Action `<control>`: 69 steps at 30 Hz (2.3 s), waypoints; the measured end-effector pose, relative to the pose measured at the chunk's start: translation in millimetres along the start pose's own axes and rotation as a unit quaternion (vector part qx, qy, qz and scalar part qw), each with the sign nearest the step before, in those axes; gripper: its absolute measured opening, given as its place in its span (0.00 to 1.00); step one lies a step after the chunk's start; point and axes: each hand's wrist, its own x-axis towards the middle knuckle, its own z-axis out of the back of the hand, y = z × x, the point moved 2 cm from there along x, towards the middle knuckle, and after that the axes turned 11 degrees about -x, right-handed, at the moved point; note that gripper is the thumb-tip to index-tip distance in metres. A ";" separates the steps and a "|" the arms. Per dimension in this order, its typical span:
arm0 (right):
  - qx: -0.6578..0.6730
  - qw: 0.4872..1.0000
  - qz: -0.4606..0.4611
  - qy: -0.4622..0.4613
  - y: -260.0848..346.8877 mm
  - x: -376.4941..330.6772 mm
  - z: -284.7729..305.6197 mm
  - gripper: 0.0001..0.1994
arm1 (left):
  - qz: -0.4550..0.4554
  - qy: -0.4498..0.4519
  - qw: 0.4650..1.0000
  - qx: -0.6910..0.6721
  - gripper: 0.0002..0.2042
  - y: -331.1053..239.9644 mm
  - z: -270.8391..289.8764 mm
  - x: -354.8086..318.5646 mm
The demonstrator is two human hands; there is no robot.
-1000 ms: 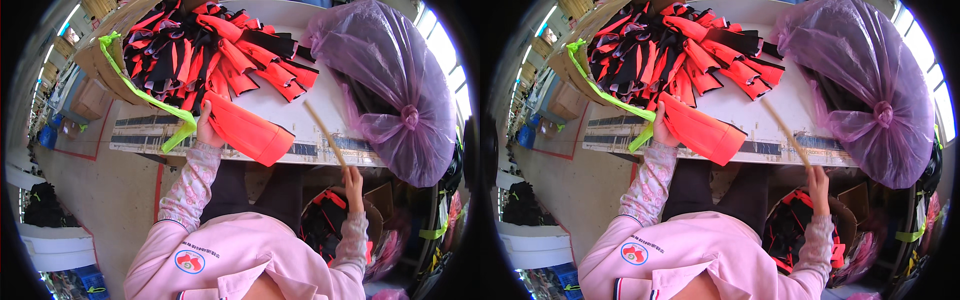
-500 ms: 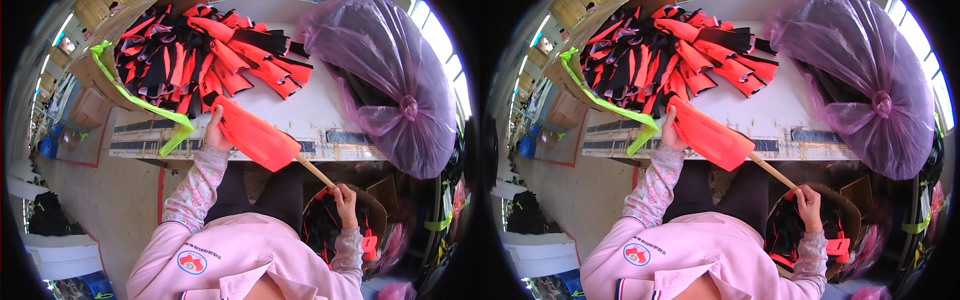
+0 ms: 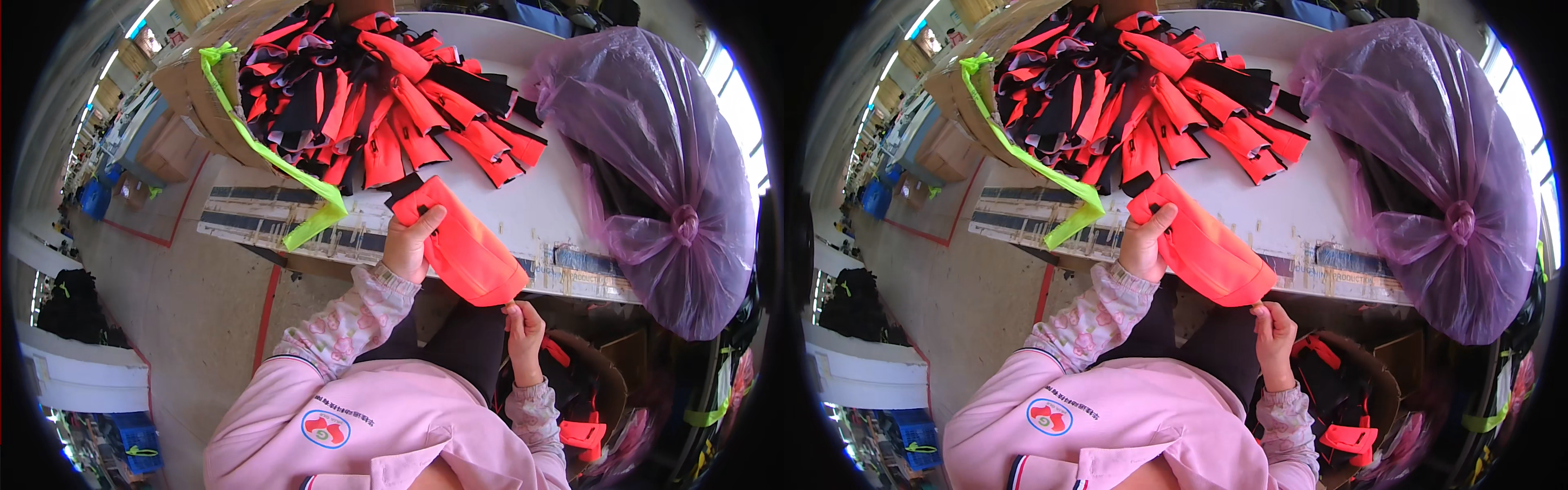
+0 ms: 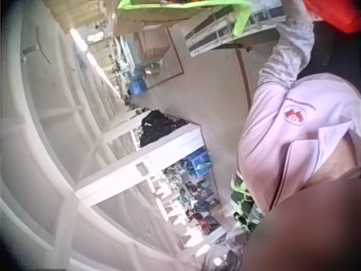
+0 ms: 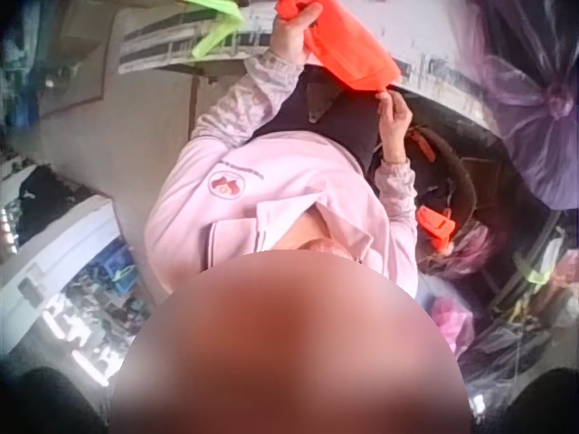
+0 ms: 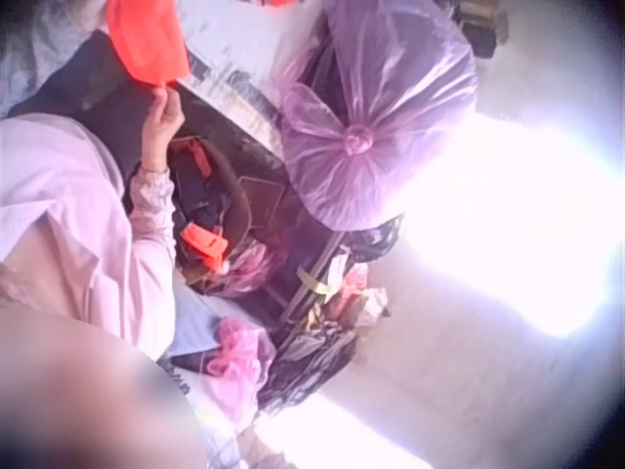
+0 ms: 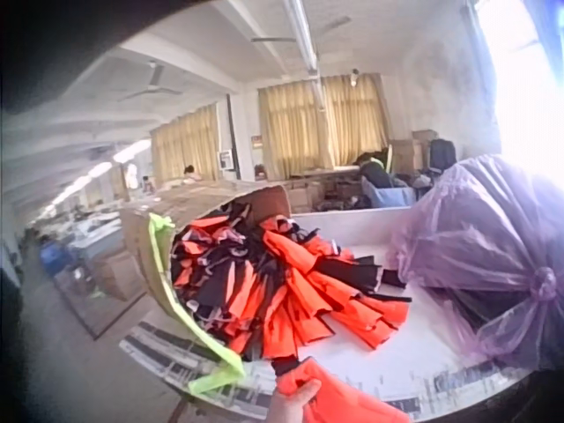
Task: Assembling fabric components of a life vest or safety garment by inserting a wooden rod into fabric sleeves to turn them or position parts.
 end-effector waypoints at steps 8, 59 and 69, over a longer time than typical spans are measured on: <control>-0.059 0.998 0.029 0.017 13.7 11.6 6.7 0.09 | -0.002 -0.023 1.000 -0.005 0.09 -16.0 3.1 -1.3; -0.180 0.976 -0.042 -0.112 -86.7 -50.1 137.2 0.07 | 0.010 -0.047 0.996 0.070 0.15 -21.1 -2.0 25.0; -0.182 0.895 -0.084 -0.400 -79.6 -141.9 287.2 0.17 | 0.445 0.519 0.656 0.320 0.43 188.2 -26.0 -153.9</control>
